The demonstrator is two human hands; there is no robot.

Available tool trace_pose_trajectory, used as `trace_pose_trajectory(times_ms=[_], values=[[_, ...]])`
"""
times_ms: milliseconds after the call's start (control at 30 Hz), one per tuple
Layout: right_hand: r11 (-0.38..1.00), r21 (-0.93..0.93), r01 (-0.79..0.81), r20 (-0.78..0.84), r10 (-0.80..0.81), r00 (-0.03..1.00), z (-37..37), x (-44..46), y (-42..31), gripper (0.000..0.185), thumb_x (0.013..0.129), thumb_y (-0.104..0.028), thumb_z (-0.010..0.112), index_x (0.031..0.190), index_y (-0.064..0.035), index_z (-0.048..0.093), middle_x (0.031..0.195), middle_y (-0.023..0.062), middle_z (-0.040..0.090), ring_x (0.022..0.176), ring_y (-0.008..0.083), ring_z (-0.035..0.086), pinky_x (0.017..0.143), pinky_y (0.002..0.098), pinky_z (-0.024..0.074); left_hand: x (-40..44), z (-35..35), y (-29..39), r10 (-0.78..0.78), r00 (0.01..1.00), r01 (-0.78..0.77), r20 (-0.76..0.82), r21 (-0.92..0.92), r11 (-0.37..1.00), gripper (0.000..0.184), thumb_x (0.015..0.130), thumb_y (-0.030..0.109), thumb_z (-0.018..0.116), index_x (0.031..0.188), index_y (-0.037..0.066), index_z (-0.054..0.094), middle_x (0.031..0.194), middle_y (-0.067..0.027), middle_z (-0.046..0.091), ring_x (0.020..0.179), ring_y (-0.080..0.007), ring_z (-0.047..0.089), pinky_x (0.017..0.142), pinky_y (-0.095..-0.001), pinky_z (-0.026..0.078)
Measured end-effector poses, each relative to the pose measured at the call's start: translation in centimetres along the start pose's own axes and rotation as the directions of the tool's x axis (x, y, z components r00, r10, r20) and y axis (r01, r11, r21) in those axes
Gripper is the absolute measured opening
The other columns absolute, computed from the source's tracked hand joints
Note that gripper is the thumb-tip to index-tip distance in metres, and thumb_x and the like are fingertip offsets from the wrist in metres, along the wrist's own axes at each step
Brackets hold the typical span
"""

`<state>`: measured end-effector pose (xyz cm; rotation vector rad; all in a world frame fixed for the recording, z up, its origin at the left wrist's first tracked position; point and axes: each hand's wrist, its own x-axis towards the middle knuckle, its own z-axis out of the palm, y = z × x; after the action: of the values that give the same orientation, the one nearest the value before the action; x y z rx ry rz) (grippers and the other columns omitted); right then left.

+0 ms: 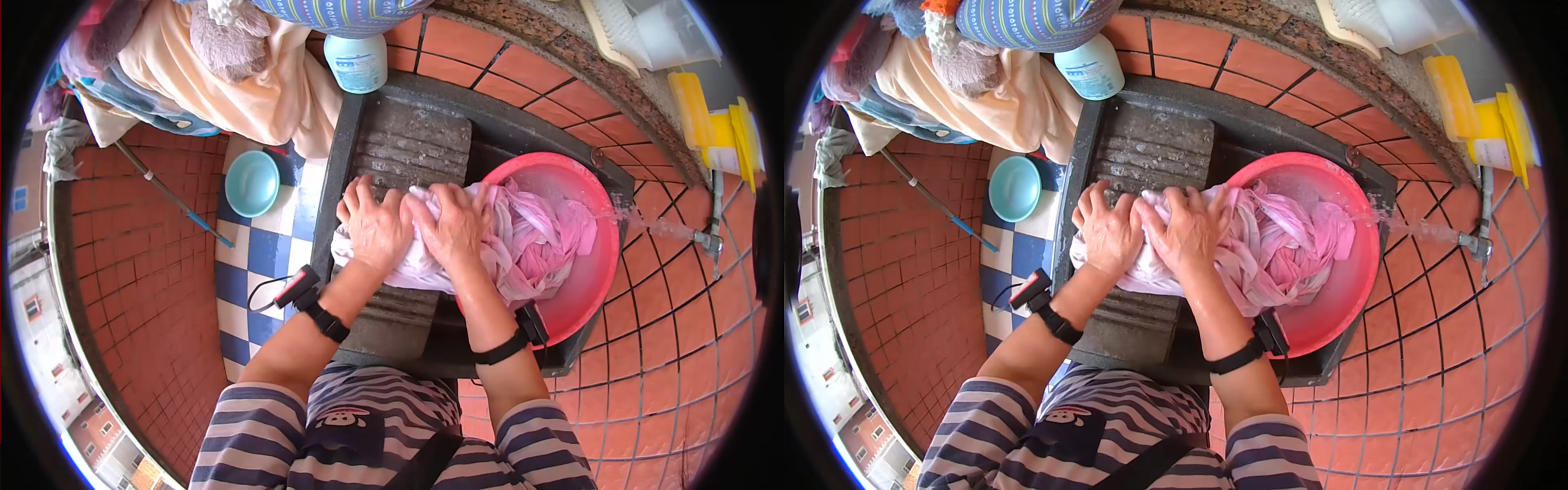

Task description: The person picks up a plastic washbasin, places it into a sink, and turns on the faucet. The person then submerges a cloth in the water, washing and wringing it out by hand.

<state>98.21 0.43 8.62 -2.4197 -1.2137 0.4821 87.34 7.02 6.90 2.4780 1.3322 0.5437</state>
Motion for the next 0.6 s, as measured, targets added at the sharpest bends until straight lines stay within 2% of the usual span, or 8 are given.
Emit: trace_pose_trajectory(times_ms=[167,233,300,367,433,467,533,600], values=[[0.917,0.056,0.395,-0.282,-0.365,0.887,1.8,-14.2,1.4,0.050,0.085,-0.056,0.057,0.102,-0.0092,0.057,0.121,0.0199,0.047,0.114,0.0399,0.043,0.098,0.0510,0.0268,-12.9,-1.6,-2.4,0.045,0.999,-0.050,-0.023,-0.395,0.917,0.029,0.083,0.038,0.055,0.090,0.011,0.061,0.120,-0.0160,0.050,0.119,-0.0371,0.040,0.097,-0.0534,0.027],[0.884,0.172,0.434,-0.120,-0.419,0.900,2.3,-5.5,3.2,0.043,0.088,-0.049,0.055,0.095,-0.0078,0.060,0.117,0.0187,0.050,0.111,0.0374,0.045,0.098,0.0492,0.0287,-6.0,0.2,-1.8,0.113,0.992,-0.102,0.063,-0.158,0.982,0.019,0.081,0.029,0.056,0.087,0.011,0.060,0.110,-0.0138,0.052,0.105,-0.0350,0.046,0.086,-0.0472,0.034],[0.948,0.152,0.279,-0.114,-0.263,0.958,1.0,1.7,1.6,0.041,0.090,-0.047,0.051,0.090,-0.0078,0.064,0.118,0.0173,0.054,0.116,0.0398,0.044,0.097,0.0498,0.0313,1.1,1.6,0.3,-0.047,0.999,0.046,-0.017,-0.066,0.997,0.019,0.086,0.025,0.055,0.091,0.008,0.061,0.115,-0.0175,0.051,0.107,-0.0369,0.045,0.087,-0.0482,0.035],[0.967,-0.088,0.240,-0.400,-0.255,0.880,1.3,4.9,0.6,0.040,0.091,-0.046,0.050,0.090,-0.0088,0.066,0.118,0.0163,0.057,0.122,0.0448,0.040,0.096,0.0527,0.0328,5.1,1.6,1.1,-0.063,0.987,0.059,-0.145,-0.026,0.998,0.019,0.088,0.026,0.056,0.091,0.010,0.064,0.116,-0.0184,0.051,0.110,-0.0370,0.045,0.089,-0.0485,0.035],[0.984,-0.162,0.068,-0.230,-0.105,0.968,1.2,2.8,-0.1,0.037,0.088,-0.045,0.055,0.094,-0.0105,0.067,0.122,0.0158,0.057,0.127,0.0472,0.036,0.096,0.0562,0.0314,3.6,1.6,0.5,-0.082,0.993,0.082,-0.083,-0.011,0.997,0.022,0.090,0.030,0.053,0.094,0.012,0.064,0.114,-0.0169,0.053,0.109,-0.0370,0.045,0.089,-0.0486,0.035],[0.991,0.127,0.034,0.030,-0.038,0.999,0.0,0.6,-0.1,0.036,0.087,-0.045,0.059,0.096,-0.0109,0.066,0.117,0.0163,0.058,0.126,0.0463,0.037,0.097,0.0582,0.0290,1.3,0.9,-0.1,-0.021,1.000,0.021,0.001,-0.089,0.996,0.027,0.090,0.035,0.052,0.095,0.012,0.064,0.113,-0.0151,0.054,0.108,-0.0358,0.046,0.090,-0.0486,0.033],[0.949,0.028,0.313,-0.146,-0.306,0.941,-0.9,-6.7,0.3,0.044,0.083,-0.050,0.061,0.105,-0.0111,0.059,0.115,0.0120,0.056,0.121,0.0418,0.041,0.097,0.0533,0.0275,-4.8,-2.9,-1.1,0.158,0.985,-0.138,0.071,-0.234,0.962,0.033,0.090,0.042,0.050,0.096,0.012,0.063,0.110,-0.0123,0.054,0.105,-0.0327,0.047,0.090,-0.0481,0.031],[0.935,0.141,0.324,-0.265,-0.280,0.923,-0.1,-14.3,1.0,0.044,0.086,-0.048,0.059,0.106,-0.0094,0.054,0.116,0.0155,0.054,0.115,0.0375,0.046,0.099,0.0489,0.0269,-11.1,-5.4,-1.8,0.254,0.967,-0.236,0.022,-0.293,0.927,0.034,0.089,0.043,0.049,0.095,0.011,0.061,0.106,-0.0110,0.053,0.101,-0.0296,0.048,0.090,-0.0466,0.028]])
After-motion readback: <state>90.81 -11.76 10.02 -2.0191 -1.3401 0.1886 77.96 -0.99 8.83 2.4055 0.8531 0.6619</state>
